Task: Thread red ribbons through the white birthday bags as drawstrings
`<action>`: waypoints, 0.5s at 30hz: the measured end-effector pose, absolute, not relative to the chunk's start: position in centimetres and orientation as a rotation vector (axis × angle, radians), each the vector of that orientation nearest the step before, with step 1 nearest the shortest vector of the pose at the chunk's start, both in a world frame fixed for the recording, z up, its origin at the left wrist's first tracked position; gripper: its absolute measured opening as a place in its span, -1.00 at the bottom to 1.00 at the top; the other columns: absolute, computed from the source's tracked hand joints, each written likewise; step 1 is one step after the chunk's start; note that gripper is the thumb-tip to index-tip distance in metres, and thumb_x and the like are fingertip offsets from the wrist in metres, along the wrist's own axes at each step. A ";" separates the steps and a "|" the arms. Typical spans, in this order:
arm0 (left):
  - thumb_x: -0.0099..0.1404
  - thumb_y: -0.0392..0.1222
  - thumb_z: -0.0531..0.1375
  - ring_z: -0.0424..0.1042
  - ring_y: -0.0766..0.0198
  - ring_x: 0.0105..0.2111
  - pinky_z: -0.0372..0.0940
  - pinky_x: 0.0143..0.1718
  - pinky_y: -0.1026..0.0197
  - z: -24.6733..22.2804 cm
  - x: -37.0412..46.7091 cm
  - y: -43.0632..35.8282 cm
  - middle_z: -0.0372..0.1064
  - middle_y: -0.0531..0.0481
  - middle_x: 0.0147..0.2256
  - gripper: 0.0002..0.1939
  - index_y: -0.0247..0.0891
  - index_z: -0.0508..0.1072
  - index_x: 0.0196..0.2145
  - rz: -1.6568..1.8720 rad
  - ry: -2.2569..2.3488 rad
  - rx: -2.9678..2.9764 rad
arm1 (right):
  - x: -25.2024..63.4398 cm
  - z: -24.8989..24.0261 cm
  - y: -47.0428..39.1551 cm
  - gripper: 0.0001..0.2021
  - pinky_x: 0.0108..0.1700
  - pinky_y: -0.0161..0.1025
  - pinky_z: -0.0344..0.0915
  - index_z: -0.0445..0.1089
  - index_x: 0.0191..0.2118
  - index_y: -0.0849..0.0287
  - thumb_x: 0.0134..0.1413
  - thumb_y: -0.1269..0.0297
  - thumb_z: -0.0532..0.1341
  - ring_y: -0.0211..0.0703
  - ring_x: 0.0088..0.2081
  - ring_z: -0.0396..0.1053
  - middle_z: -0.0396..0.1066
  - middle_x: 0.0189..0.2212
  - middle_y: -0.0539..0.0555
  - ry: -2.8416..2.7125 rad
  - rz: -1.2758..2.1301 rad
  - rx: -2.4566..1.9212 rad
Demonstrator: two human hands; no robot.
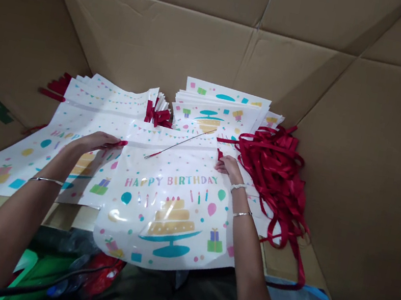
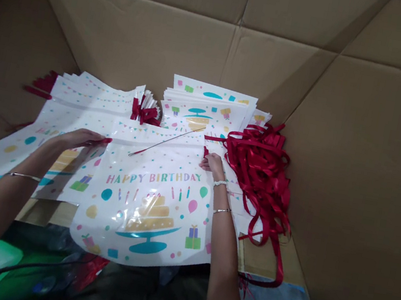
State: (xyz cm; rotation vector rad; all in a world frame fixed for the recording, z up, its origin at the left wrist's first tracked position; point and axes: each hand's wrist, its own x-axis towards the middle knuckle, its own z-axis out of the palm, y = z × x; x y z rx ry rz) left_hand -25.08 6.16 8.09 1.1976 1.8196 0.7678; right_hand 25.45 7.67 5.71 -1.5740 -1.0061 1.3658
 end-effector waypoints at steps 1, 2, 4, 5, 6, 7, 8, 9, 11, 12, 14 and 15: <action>0.27 -0.21 0.33 0.41 0.22 -0.41 0.33 -0.37 0.27 8.2 -25.2 6.2 0.51 -0.07 -0.45 -0.86 -0.34 0.55 -0.37 0.696 1.813 1.136 | 25.5 5.7 7.7 -0.84 -0.53 -0.44 0.39 0.30 -0.33 0.28 0.35 0.47 0.12 -0.30 -0.56 0.49 0.46 -0.52 0.03 -1.008 1.370 -1.574; 0.29 -0.22 0.32 0.39 0.23 -0.42 0.33 -0.36 0.27 8.3 -25.3 6.3 0.50 -0.05 -0.46 -0.87 -0.34 0.54 -0.38 0.651 1.826 1.104 | 25.5 5.7 7.7 -0.83 -0.53 -0.44 0.39 0.30 -0.33 0.28 0.35 0.46 0.12 -0.30 -0.56 0.49 0.46 -0.52 0.03 -1.010 1.370 -1.572; 0.30 -0.21 0.32 0.38 0.22 -0.42 0.32 -0.35 0.25 8.2 -25.5 6.5 0.47 -0.02 -0.48 -0.85 -0.33 0.53 -0.39 0.623 1.869 1.131 | 25.4 5.7 7.7 -0.83 -0.54 -0.44 0.38 0.30 -0.33 0.28 0.36 0.45 0.12 -0.30 -0.56 0.48 0.46 -0.52 0.03 -1.017 1.363 -1.570; 0.29 -0.18 0.32 0.39 0.21 -0.42 0.32 -0.34 0.24 8.1 -25.7 6.6 0.47 -0.01 -0.48 -0.84 -0.32 0.53 -0.40 0.605 1.896 1.171 | 25.4 5.8 7.7 -0.83 -0.54 -0.45 0.38 0.30 -0.33 0.28 0.36 0.45 0.12 -0.31 -0.56 0.48 0.46 -0.52 0.03 -1.018 1.358 -1.572; 0.27 -0.15 0.34 0.41 0.19 -0.41 0.32 -0.33 0.23 8.1 -25.8 6.6 0.47 -0.01 -0.47 -0.83 -0.31 0.54 -0.40 0.581 1.925 1.219 | 25.3 5.9 7.6 -0.83 -0.54 -0.45 0.38 0.30 -0.33 0.28 0.37 0.45 0.12 -0.32 -0.57 0.47 0.46 -0.52 0.02 -1.015 1.353 -1.577; 0.23 -0.13 0.35 0.42 0.17 -0.39 0.32 -0.32 0.22 8.2 -26.0 6.7 0.47 -0.01 -0.47 -0.82 -0.30 0.54 -0.40 0.557 1.963 1.261 | 25.3 5.9 7.5 -0.84 -0.54 -0.45 0.37 0.30 -0.32 0.28 0.36 0.45 0.12 -0.32 -0.58 0.47 0.46 -0.53 0.02 -1.011 1.350 -1.580; 0.19 -0.11 0.38 0.44 0.14 -0.36 0.32 -0.29 0.22 8.3 -25.9 6.8 0.46 -0.01 -0.47 -0.81 -0.29 0.53 -0.41 0.548 2.019 1.312 | 25.2 6.0 7.5 -0.84 -0.54 -0.45 0.37 0.29 -0.32 0.28 0.36 0.46 0.12 -0.33 -0.58 0.46 0.46 -0.53 0.02 -1.007 1.348 -1.581; 0.16 -0.11 0.40 0.46 0.12 -0.32 0.33 -0.25 0.20 8.6 -25.7 7.0 0.46 -0.01 -0.46 -0.80 -0.28 0.52 -0.41 0.564 2.096 1.384 | 25.2 6.1 7.4 -0.84 -0.54 -0.46 0.37 0.29 -0.32 0.27 0.35 0.47 0.12 -0.33 -0.59 0.46 0.46 -0.53 0.02 -1.003 1.349 -1.581; 0.16 -0.12 0.39 0.47 0.06 -0.22 0.35 -0.11 0.14 9.3 -24.0 7.8 0.49 -0.04 -0.39 -0.79 -0.30 0.52 -0.35 0.680 2.196 1.682 | 25.2 6.2 7.3 -0.85 -0.54 -0.46 0.37 0.29 -0.33 0.27 0.34 0.49 0.11 -0.33 -0.58 0.46 0.45 -0.54 0.02 -1.005 1.351 -1.576; 0.20 -0.13 0.36 0.47 0.05 -0.17 0.34 -0.03 0.10 9.7 -22.4 8.4 0.53 -0.07 -0.32 -0.79 -0.31 0.53 -0.29 0.757 2.181 1.886 | 25.1 6.2 7.3 -0.85 -0.54 -0.47 0.37 0.29 -0.33 0.27 0.33 0.50 0.11 -0.33 -0.58 0.46 0.45 -0.54 0.01 -1.013 1.349 -1.575; 0.33 -0.17 0.23 0.46 0.04 -0.06 0.29 0.13 0.01 10.5 -17.5 10.1 0.56 -0.16 -0.12 -0.77 -0.36 0.56 -0.14 0.792 1.916 2.298 | 25.1 6.1 7.4 -0.84 -0.53 -0.47 0.37 0.30 -0.34 0.27 0.31 0.52 0.11 -0.34 -0.60 0.44 0.43 -0.57 0.00 -1.031 1.340 -1.590; 0.37 -0.15 0.20 0.46 0.09 -0.01 0.26 0.18 0.07 10.8 -14.3 11.2 0.57 -0.10 -0.05 -0.76 -0.30 0.57 -0.11 0.766 1.790 2.380 | 25.1 6.0 7.5 -0.84 -0.53 -0.47 0.37 0.30 -0.35 0.27 0.30 0.53 0.12 -0.34 -0.62 0.42 0.41 -0.58 -0.01 -1.041 1.332 -1.599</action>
